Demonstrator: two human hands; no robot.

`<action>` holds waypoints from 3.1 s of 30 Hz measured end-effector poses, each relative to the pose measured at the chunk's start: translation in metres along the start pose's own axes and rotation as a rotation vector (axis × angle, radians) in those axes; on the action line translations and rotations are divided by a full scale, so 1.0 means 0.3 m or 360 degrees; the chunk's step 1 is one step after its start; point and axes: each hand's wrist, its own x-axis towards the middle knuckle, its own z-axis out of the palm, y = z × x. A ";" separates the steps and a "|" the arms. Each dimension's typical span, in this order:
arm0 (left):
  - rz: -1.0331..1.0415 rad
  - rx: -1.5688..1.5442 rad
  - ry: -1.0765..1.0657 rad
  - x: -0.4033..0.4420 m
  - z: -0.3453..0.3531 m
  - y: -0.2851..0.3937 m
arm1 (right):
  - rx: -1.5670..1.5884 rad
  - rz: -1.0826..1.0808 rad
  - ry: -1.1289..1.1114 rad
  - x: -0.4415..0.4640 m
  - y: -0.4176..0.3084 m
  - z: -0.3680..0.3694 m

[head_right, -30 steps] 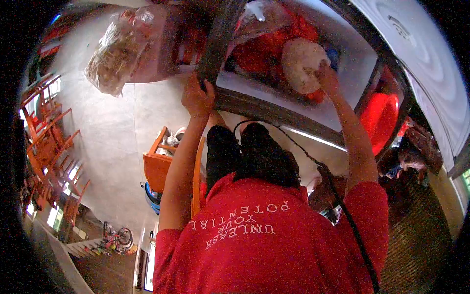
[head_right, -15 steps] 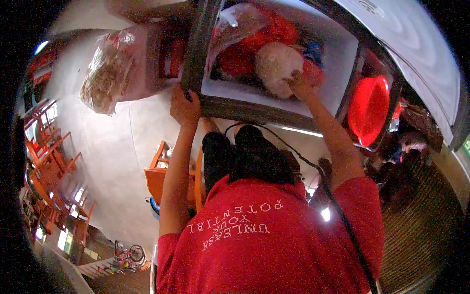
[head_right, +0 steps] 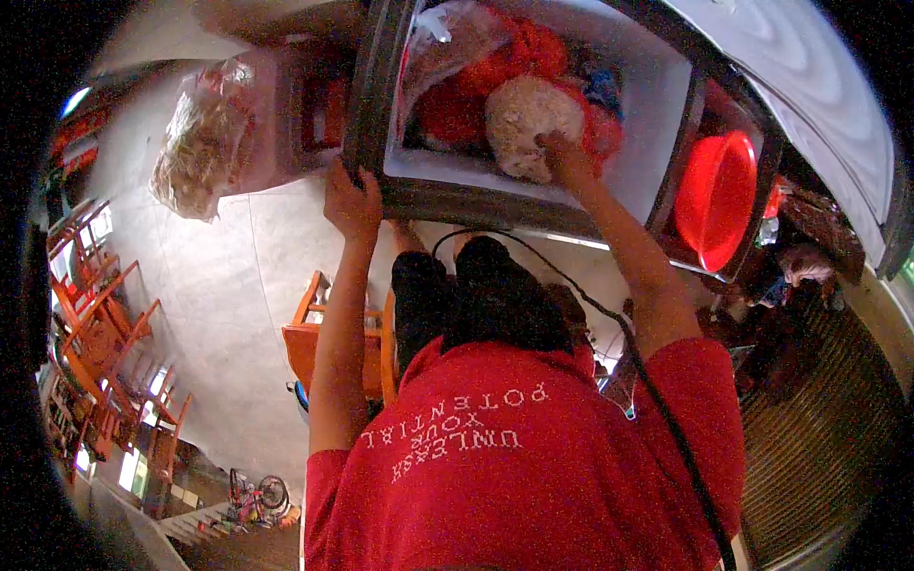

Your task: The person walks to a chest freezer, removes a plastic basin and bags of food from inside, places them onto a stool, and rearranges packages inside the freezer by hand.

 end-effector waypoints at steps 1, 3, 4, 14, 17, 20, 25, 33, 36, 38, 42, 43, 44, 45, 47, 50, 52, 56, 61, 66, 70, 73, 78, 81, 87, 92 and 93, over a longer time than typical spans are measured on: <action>0.0007 0.0005 0.0012 -0.001 0.003 0.000 | -0.0026 -0.0007 -0.0092 -0.009 -0.014 -0.001; 0.0021 -0.0007 0.0035 0.001 0.011 -0.005 | -0.0600 -0.0144 -0.0320 -0.043 -0.131 -0.064; 0.0027 -0.0013 0.0046 -0.001 0.014 -0.007 | -0.0734 -0.0261 -0.0265 -0.033 -0.098 -0.039; 0.0033 -0.0042 0.0057 0.006 0.009 -0.002 | -0.1062 -0.0722 -0.0150 0.055 0.004 0.093; 0.0050 -0.0045 0.0086 0.008 0.010 0.004 | -0.1084 -0.0781 -0.0129 0.044 -0.014 0.088; 0.0040 -0.0032 0.0073 0.009 0.009 0.006 | -0.1144 -0.0895 -0.0109 0.047 -0.007 0.090; 0.0010 -0.0030 0.0051 0.011 0.005 0.010 | -0.1217 -0.0967 -0.0148 0.081 -0.005 0.112; 0.0017 -0.0062 0.0045 0.009 0.008 0.003 | -0.1085 -0.0710 -0.0251 0.056 -0.070 0.086; 0.0008 -0.0083 0.0040 0.010 0.006 0.003 | -0.1052 -0.0647 -0.0221 0.028 -0.042 0.080; 0.0004 -0.0077 0.0039 0.010 0.007 0.002 | -0.1007 -0.0556 -0.0241 0.002 -0.056 0.060; 0.0030 -0.0054 0.0071 0.007 0.014 -0.004 | -0.0836 -0.0419 -0.0339 -0.022 -0.056 0.038; 0.0043 -0.0054 0.0084 0.009 0.013 -0.004 | -0.0760 -0.0413 -0.0322 -0.019 -0.046 0.039; 0.0020 -0.0067 0.0043 0.010 0.013 -0.004 | -0.0684 -0.0407 -0.0305 -0.012 -0.027 0.047; -0.0002 -0.0080 0.0001 0.010 0.011 -0.004 | -0.0608 -0.0401 -0.0288 -0.005 -0.009 0.057; -0.0008 -0.0076 -0.0012 0.011 0.007 -0.002 | -0.0331 -0.0374 -0.0309 0.035 0.072 0.115; 0.0012 -0.0053 0.0029 0.012 0.006 0.005 | -0.0551 -0.0748 -0.0276 0.174 0.349 0.317; -0.0019 -0.0070 -0.0016 0.012 0.006 0.002 | -0.0520 -0.0762 -0.0226 0.170 0.331 0.307; -0.0004 -0.0051 0.0009 0.007 0.013 -0.006 | -0.0084 -0.0214 -0.0059 0.017 0.006 0.097; 0.0020 -0.0013 0.0027 0.007 0.022 -0.009 | -0.0202 -0.0114 0.0046 -0.015 0.012 0.080; -0.0006 0.0005 0.0031 0.006 0.018 -0.006 | -0.0417 0.0002 -0.0092 0.003 0.003 0.079; -0.0100 0.0035 -0.0053 0.004 0.012 -0.002 | -0.0338 0.0063 0.0090 0.029 0.118 0.106; -0.0047 0.0028 -0.0034 0.004 0.016 -0.012 | 0.0010 0.0094 0.0401 0.059 0.189 0.055; -0.0019 0.0017 -0.0056 0.005 0.015 -0.009 | -0.0056 -0.0079 0.0692 0.079 0.099 -0.130; -0.0002 0.0191 0.0004 -0.016 0.038 -0.038 | -0.0069 -0.0229 0.0653 0.058 0.067 -0.142; -0.0063 0.0000 -0.0065 -0.003 -0.017 -0.015 | 0.0202 -0.0125 0.0582 -0.076 -0.123 -0.226; -0.0207 0.0042 -0.0407 0.020 -0.048 -0.009 | 0.0134 -0.0220 0.0579 -0.125 -0.165 -0.265; -0.0169 0.0039 -0.0343 0.017 -0.061 -0.002 | 0.0262 -0.0205 0.0553 -0.150 -0.179 -0.277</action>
